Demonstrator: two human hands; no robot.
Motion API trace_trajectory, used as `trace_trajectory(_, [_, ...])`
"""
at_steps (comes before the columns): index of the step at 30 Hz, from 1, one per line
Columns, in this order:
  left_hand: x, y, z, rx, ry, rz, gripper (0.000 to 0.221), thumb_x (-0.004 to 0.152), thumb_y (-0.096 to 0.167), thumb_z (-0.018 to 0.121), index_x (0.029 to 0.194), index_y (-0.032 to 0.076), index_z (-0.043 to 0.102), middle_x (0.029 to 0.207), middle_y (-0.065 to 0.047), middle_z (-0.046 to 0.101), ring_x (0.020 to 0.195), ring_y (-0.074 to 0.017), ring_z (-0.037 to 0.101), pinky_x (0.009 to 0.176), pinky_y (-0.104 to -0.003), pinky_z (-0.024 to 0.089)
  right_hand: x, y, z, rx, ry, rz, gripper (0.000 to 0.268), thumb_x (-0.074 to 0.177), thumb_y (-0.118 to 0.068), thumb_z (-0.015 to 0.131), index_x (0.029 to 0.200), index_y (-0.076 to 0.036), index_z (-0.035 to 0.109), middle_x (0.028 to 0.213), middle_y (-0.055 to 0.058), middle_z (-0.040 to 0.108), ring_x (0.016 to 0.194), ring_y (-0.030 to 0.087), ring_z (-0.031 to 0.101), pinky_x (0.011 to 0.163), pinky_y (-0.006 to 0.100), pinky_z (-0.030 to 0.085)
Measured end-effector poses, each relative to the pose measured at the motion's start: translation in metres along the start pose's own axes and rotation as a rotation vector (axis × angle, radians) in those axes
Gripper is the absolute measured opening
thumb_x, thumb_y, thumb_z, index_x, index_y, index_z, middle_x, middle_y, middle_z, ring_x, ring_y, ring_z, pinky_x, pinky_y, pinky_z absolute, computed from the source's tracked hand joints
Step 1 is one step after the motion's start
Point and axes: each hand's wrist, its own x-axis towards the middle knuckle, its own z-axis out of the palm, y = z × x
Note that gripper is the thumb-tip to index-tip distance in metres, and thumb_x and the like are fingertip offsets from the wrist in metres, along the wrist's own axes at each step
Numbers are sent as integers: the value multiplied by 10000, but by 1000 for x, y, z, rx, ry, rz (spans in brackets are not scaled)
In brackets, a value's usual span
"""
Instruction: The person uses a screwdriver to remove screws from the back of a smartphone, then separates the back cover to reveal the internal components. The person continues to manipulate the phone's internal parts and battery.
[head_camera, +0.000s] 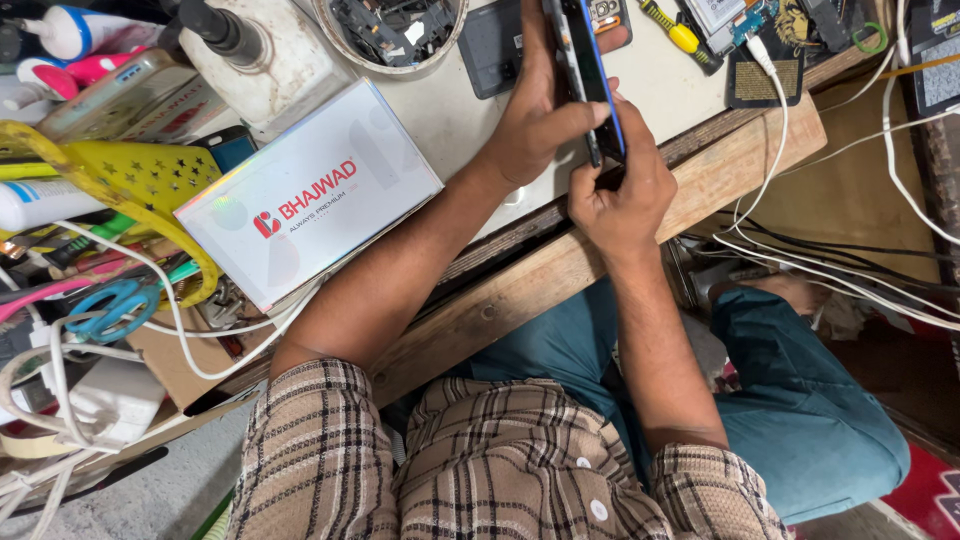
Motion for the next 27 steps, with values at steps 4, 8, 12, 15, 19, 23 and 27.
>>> trace_trajectory(4, [0,-3,-5,-117,-13,-28,1156,840,119,633,1676,252,-155,1696,-77,140,1589,-338,323,1254,-553,421,4,-4,-1,-47,-37,-14,439,965,-9,670,1390,4,562,1158,189,700,995,291,755,859,371,622])
trace_trajectory(8, [-1,-7,-7,-241,-53,-47,1035,836,124,584,1658,219,-39,1731,-49,106,1589,-328,258,1281,-573,354,5,-9,-3,-94,-17,-76,463,918,29,687,1368,-29,596,1229,177,697,1081,326,733,926,393,619])
trace_trajectory(12, [0,-7,-6,-352,-50,-30,863,881,197,542,1648,161,148,1727,-65,180,1585,-324,297,1293,-573,350,6,-12,-4,-145,-4,-116,524,854,60,729,1357,-29,615,1246,168,681,1051,320,704,889,398,598])
trace_trajectory(15, [0,-4,-6,-456,-44,-1,662,1046,381,429,1631,96,311,1705,-86,296,1539,-316,357,1240,-550,390,7,-13,-5,-199,-6,-144,578,806,108,706,1356,-58,644,1258,140,667,1048,307,688,891,392,593])
trace_trajectory(19, [3,0,-1,-562,-11,-11,774,1126,658,230,1616,69,347,1672,-110,368,1529,-328,421,1179,-525,444,8,-12,-6,-224,-16,-170,559,806,128,708,1331,-62,678,1255,118,666,1029,297,677,872,383,586])
trace_trajectory(23, [5,4,3,-537,-24,-28,784,1112,669,221,1625,85,325,1690,-91,333,1546,-314,398,1191,-492,433,9,-10,-10,-196,-14,-127,535,815,126,700,1316,-60,686,1300,127,658,1061,292,687,896,374,585])
trace_trajectory(27, [3,8,5,-489,-24,-20,729,1122,626,241,1624,101,303,1696,-105,312,1557,-340,379,1231,-489,457,9,-15,-16,-60,-34,-63,508,803,29,706,1305,-48,683,1353,154,641,1135,295,695,966,369,585])
